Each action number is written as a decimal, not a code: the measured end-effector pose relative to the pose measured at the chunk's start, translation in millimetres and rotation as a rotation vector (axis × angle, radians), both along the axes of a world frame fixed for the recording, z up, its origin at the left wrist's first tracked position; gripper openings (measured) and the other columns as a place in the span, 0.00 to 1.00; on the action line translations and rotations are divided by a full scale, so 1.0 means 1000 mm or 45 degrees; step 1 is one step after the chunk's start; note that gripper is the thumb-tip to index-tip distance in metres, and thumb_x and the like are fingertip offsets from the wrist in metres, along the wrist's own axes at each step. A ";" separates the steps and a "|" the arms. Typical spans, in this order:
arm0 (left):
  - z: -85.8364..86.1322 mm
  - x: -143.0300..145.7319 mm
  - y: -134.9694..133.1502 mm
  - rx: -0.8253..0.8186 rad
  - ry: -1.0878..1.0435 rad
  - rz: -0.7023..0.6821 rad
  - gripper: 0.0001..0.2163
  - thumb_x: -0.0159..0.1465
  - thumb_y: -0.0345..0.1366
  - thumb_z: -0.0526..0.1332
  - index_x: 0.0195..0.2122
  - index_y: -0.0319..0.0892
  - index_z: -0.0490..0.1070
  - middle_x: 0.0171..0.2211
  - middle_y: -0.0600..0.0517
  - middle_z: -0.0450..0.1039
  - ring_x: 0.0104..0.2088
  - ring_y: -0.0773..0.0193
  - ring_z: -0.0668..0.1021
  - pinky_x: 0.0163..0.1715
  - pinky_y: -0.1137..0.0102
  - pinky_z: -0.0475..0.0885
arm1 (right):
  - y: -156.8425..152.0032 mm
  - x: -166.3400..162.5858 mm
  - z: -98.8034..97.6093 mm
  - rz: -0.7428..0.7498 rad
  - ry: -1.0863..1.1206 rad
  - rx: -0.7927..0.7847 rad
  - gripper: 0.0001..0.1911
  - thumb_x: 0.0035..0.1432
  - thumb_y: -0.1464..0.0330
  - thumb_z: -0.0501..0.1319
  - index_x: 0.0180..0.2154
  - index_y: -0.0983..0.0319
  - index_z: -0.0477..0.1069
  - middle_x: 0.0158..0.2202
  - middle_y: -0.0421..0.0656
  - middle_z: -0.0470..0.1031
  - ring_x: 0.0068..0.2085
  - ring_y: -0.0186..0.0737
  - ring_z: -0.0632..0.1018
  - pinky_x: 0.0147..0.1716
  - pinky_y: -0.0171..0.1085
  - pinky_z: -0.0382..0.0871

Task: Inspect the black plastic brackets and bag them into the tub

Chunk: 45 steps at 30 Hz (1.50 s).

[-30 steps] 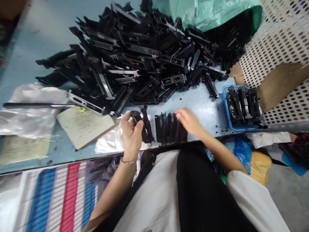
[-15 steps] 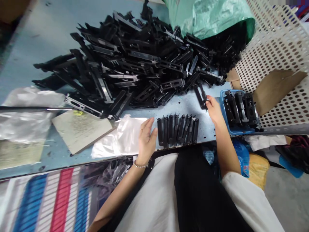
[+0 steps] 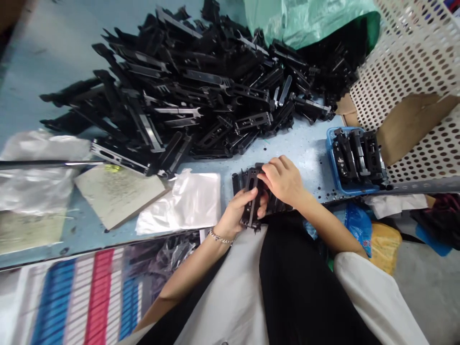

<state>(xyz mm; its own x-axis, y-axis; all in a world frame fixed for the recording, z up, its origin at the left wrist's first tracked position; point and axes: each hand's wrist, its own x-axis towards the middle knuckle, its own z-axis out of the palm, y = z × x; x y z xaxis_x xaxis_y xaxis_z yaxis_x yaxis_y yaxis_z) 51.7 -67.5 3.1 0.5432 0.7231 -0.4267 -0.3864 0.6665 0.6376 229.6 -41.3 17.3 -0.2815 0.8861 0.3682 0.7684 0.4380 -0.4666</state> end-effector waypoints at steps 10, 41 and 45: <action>0.002 -0.025 0.009 -0.010 0.047 0.400 0.24 0.56 0.53 0.72 0.45 0.41 0.74 0.25 0.57 0.69 0.24 0.69 0.72 0.23 0.73 0.69 | -0.027 -0.039 -0.015 0.395 0.085 -0.174 0.21 0.72 0.51 0.52 0.36 0.59 0.69 0.35 0.46 0.74 0.36 0.44 0.72 0.37 0.43 0.67; -0.045 -0.109 -0.019 0.625 1.319 0.436 0.15 0.64 0.50 0.63 0.36 0.42 0.78 0.37 0.42 0.78 0.42 0.48 0.80 0.43 0.58 0.76 | -0.022 -0.016 -0.028 0.333 0.344 -0.810 0.21 0.63 0.54 0.66 0.52 0.58 0.75 0.46 0.48 0.81 0.44 0.51 0.83 0.46 0.51 0.81; -0.073 -0.131 -0.010 0.784 1.616 0.468 0.06 0.61 0.37 0.64 0.28 0.43 0.73 0.36 0.44 0.75 0.42 0.50 0.77 0.46 0.59 0.72 | -0.023 -0.051 -0.045 0.094 1.211 -1.333 0.22 0.57 0.49 0.69 0.43 0.58 0.75 0.40 0.46 0.83 0.40 0.48 0.85 0.43 0.48 0.81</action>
<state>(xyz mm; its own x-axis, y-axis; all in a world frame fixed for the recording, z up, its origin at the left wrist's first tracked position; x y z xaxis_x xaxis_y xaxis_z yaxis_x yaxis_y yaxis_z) -79.0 -77.9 -69.5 -0.2078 0.9771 -0.0466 0.5576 0.1574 0.8151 178.3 -64.5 -27.6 -0.3587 0.8580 -0.3677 -0.0273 -0.4034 -0.9146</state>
